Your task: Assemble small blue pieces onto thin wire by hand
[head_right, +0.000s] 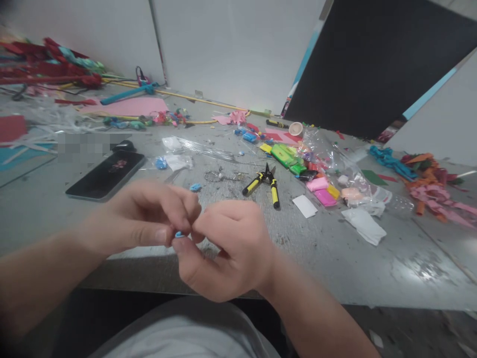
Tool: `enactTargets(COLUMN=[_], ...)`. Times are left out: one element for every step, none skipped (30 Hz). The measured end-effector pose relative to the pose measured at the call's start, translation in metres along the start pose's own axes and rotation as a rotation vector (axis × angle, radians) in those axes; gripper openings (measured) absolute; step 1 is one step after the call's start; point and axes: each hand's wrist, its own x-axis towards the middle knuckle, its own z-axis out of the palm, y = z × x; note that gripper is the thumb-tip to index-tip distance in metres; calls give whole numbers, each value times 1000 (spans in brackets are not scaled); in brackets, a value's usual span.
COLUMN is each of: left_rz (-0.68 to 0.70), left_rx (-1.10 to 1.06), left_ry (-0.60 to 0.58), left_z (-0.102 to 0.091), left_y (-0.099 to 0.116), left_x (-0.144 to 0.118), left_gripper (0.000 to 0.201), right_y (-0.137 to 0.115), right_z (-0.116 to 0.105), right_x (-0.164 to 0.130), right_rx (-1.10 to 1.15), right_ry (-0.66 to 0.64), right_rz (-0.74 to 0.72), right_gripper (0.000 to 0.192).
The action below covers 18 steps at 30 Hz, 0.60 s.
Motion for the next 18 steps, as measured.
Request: enactTargets(left_rz=[-2,-4,-5,-5,-6,-9,-15,-18,-19,-19,-15,-10,-4,2,8,15,23,31], left_rx=[6,14,20,24,27,27,26,23,18,13,7,1,-4,-7,-9,-8,-6,-2], left_ry=[-4,-9,-15,-24,-31,-37,-40,-43,-48,-55,-62,-66,-67,-63,-55,-45,-31,-17], left_z=[0,-1,-1,-2,-2,-2,-2,-2,-2,-2,-2,-2,-2,-2,-2,-2,-1,-1], left_y=[0,0,-1,-1,-2,-2,-2,-3,-3,-3,-3,-2,-2,-2,-2,-2,-1,-1], left_x=[0,0,-1,-1,-1,-2,-2,-2,-2,-2,-2,-2,-2,-2,-1,-1,-1,-1], left_gripper=[15,16,17,17,17,18,18,18,17,16,14,13,12,11,10,10,10,10], right_y=[0,1,1,1,1,1,1,1,2,2,2,2,3,3,3,3,3,3], right_z=[0,0,0,1,1,1,1,1,2,2,2,2,2,3,3,3,3,3], right_x=[0,0,0,0,0,0,0,0,0,0,-1,-1,-1,-1,-2,-2,-2,-2], right_rx=[5,10,15,17,16,9,-2,-13,-22,-27,-27,-24,-21,-19,-19,-21,-24,-30], right_ry=[0,-2,-1,2,6,8,9,10,12,13,17,21,25,28,31,34,40,46], right_rz=[-4,-7,-11,-16,-23,-31,-39,-46,-53,-58,-62,-64,-65,-66,-66,-64,-61,-58], right_gripper=[19,18,18,19,19,19,20,20,21,21,21,21,20,20,19,18,18,17])
